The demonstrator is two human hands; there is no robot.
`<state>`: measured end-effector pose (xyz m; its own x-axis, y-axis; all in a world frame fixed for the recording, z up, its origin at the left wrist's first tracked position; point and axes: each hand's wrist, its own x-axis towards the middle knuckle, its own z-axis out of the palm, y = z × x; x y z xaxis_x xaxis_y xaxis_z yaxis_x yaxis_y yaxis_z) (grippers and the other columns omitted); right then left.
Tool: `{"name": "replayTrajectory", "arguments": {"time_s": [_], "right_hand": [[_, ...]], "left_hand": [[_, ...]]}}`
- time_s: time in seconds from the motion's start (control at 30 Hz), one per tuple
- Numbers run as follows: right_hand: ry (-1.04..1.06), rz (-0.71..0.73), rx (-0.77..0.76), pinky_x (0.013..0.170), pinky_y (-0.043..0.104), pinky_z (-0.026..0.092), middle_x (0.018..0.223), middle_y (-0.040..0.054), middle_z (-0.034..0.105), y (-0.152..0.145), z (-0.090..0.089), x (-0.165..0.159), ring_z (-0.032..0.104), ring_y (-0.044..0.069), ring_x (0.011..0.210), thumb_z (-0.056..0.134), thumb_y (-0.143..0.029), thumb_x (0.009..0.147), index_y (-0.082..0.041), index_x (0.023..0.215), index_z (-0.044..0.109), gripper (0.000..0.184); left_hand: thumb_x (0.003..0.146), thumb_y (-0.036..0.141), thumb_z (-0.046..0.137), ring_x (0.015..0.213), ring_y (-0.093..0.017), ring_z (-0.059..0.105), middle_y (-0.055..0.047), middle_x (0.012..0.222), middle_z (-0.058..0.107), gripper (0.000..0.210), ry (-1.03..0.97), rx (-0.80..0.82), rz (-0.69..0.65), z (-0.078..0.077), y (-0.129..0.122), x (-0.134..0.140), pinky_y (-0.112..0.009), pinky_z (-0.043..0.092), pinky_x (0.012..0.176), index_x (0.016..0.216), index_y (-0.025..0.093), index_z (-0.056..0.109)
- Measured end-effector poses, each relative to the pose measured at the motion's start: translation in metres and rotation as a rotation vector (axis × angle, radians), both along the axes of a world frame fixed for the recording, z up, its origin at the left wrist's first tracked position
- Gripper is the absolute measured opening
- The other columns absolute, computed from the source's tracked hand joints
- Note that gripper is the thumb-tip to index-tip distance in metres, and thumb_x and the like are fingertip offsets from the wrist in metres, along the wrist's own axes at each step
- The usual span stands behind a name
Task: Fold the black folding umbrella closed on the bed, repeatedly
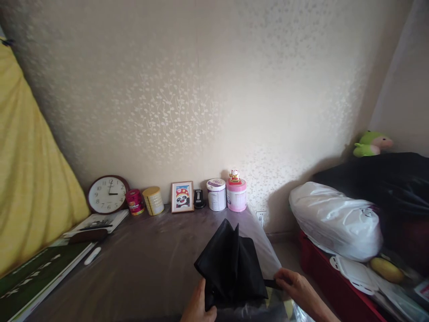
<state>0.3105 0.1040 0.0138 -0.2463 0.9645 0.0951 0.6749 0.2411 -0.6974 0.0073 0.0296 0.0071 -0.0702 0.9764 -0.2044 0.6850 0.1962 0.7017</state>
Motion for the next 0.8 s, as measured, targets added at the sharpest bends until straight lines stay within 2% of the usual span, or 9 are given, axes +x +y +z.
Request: {"name": "replayTrajectory", "arguments": {"time_s": [0.07, 0.1, 0.2, 0.27, 0.33, 0.43, 0.63, 0.7, 0.8], "right_hand": [[0.013, -0.081, 0.179, 0.067, 0.026, 0.044, 0.078, 0.0032, 0.064, 0.001, 0.013, -0.008, 0.060, 0.018, 0.072, 0.045, -0.039, 0.080, -0.021, 0.076, 0.063, 0.026], [0.042, -0.098, 0.252, 0.070, 0.027, 0.044, 0.083, 0.0041, 0.064, 0.000, 0.021, -0.014, 0.060, 0.018, 0.076, 0.042, -0.040, 0.082, -0.022, 0.080, 0.063, 0.028], [0.109, 0.000, 0.335, 0.071, 0.026, 0.046, 0.087, 0.0045, 0.064, -0.003, 0.049, -0.040, 0.061, 0.017, 0.079, 0.042, -0.040, 0.084, -0.023, 0.087, 0.062, 0.027], [0.162, 0.024, 0.295, 0.069, 0.025, 0.048, 0.086, 0.0041, 0.065, -0.003, 0.062, -0.058, 0.062, 0.017, 0.077, 0.043, -0.042, 0.084, -0.023, 0.088, 0.062, 0.027], [0.242, -0.010, 0.191, 0.065, 0.024, 0.050, 0.082, 0.0035, 0.065, -0.002, 0.067, -0.073, 0.064, 0.015, 0.069, 0.041, -0.044, 0.084, -0.021, 0.094, 0.061, 0.032], [0.239, -0.068, 0.060, 0.056, 0.024, 0.050, 0.072, 0.0022, 0.064, 0.005, 0.065, -0.090, 0.063, 0.014, 0.058, 0.039, -0.047, 0.084, -0.018, 0.101, 0.057, 0.038], [0.134, -0.169, -0.087, 0.041, 0.022, 0.045, 0.063, 0.0039, 0.063, 0.024, 0.067, -0.117, 0.062, 0.016, 0.048, 0.033, -0.053, 0.085, -0.014, 0.104, 0.052, 0.048], [0.108, -0.192, -0.104, 0.039, 0.021, 0.044, 0.061, 0.0040, 0.063, 0.033, 0.067, -0.122, 0.061, 0.015, 0.044, 0.035, -0.051, 0.085, -0.013, 0.105, 0.050, 0.046], [0.085, -0.215, -0.143, 0.037, 0.021, 0.044, 0.062, 0.0035, 0.064, 0.045, 0.062, -0.122, 0.059, 0.014, 0.041, 0.043, -0.038, 0.083, -0.012, 0.104, 0.051, 0.034]], "left_hand": [[0.076, 0.016, 0.045, 0.096, -0.017, 0.062, -0.012, 0.144, 0.030, 0.071, -0.064, -0.002, 0.029, -0.005, 0.000, 0.000, -0.029, 0.048, 0.085, 0.140, 0.023, 0.014], [0.076, 0.014, 0.045, 0.099, -0.017, 0.061, -0.012, 0.144, 0.031, 0.071, -0.037, 0.019, 0.024, -0.006, 0.000, 0.002, -0.028, 0.047, 0.086, 0.139, 0.022, 0.015], [0.070, 0.005, 0.047, 0.111, -0.019, 0.055, -0.012, 0.142, 0.033, 0.074, 0.175, 0.053, -0.047, -0.005, 0.002, 0.012, -0.026, 0.043, 0.092, 0.138, 0.017, 0.022], [0.070, 0.001, 0.045, 0.101, -0.019, 0.060, -0.013, 0.144, 0.031, 0.075, 0.309, -0.014, -0.087, 0.000, 0.003, 0.022, -0.027, 0.047, 0.084, 0.138, 0.020, 0.021], [0.071, -0.001, 0.040, 0.087, -0.018, 0.065, -0.013, 0.147, 0.024, 0.076, 0.402, -0.079, -0.098, 0.003, 0.003, 0.031, -0.028, 0.051, 0.073, 0.139, 0.024, 0.017], [0.070, -0.007, 0.035, 0.085, -0.019, 0.066, -0.012, 0.148, 0.018, 0.081, 0.517, -0.065, -0.068, 0.006, 0.001, 0.044, -0.030, 0.052, 0.073, 0.139, 0.026, 0.010], [0.071, -0.011, 0.021, 0.077, -0.018, 0.068, -0.010, 0.147, 0.021, 0.079, 0.672, -0.056, -0.033, 0.003, 0.000, 0.058, -0.030, 0.055, 0.068, 0.135, 0.031, 0.006], [0.071, -0.011, 0.020, 0.074, -0.017, 0.068, -0.010, 0.146, 0.021, 0.078, 0.688, -0.053, -0.025, 0.001, 0.001, 0.060, -0.029, 0.056, 0.066, 0.134, 0.032, 0.005], [0.073, -0.010, 0.024, 0.072, -0.017, 0.069, -0.011, 0.146, 0.023, 0.077, 0.684, -0.043, -0.020, 0.000, 0.001, 0.062, -0.029, 0.057, 0.065, 0.133, 0.034, 0.005]]}}
